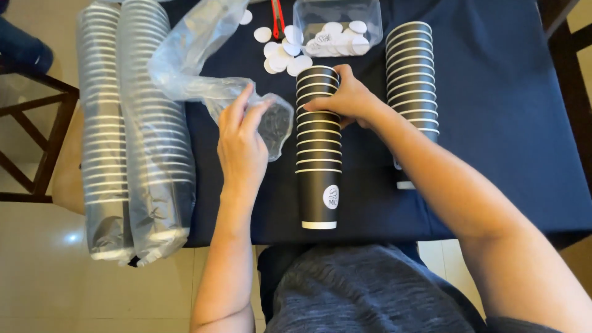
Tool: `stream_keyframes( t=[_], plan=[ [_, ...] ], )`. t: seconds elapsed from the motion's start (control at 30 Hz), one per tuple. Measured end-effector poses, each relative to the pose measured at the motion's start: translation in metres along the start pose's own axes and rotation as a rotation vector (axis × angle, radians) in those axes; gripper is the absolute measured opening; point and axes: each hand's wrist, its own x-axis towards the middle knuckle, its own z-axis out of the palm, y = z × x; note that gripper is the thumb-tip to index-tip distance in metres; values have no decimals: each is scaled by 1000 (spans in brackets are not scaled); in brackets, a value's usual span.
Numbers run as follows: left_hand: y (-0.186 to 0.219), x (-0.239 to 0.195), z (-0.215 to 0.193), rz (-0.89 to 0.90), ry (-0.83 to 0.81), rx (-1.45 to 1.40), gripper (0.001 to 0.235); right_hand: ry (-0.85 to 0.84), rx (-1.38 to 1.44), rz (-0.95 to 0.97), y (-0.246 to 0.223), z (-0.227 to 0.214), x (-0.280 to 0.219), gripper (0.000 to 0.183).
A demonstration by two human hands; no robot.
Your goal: Applying logo stickers to disposable coffee cups, stacking them, and placing the stack into a plastic sleeve.
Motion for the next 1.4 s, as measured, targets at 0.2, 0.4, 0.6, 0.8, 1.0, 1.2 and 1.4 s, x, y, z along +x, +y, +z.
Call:
stream_keyframes(
  t=[0.2, 0.4, 0.6, 0.8, 1.0, 1.2, 1.4],
  plan=[
    [-13, 5, 14, -71, -123, 56, 57, 5, 255, 27, 15, -10, -1, 101],
    [-15, 11, 31, -117, -151, -61, 90, 67, 587, -169, 66, -69, -8, 70],
    [19, 21, 36, -185, -438, -356, 102, 561, 1175, -331, 92, -108, -72, 56],
    [83, 26, 34, -239, -529, -555, 101, 897, 1361, -521, 107, -79, -80, 137],
    [112, 19, 38, -203, -174, -311, 110, 862, 919, -1283, 122, -30, -76, 79],
    [139, 16, 16, -179, -296, -560, 104, 1152, 502, -1109, 90, -18, -100, 74],
    [132, 11, 5, -154, -349, -647, 97, 1065, 480, -1036, 98, -11, -97, 76]
  ],
)
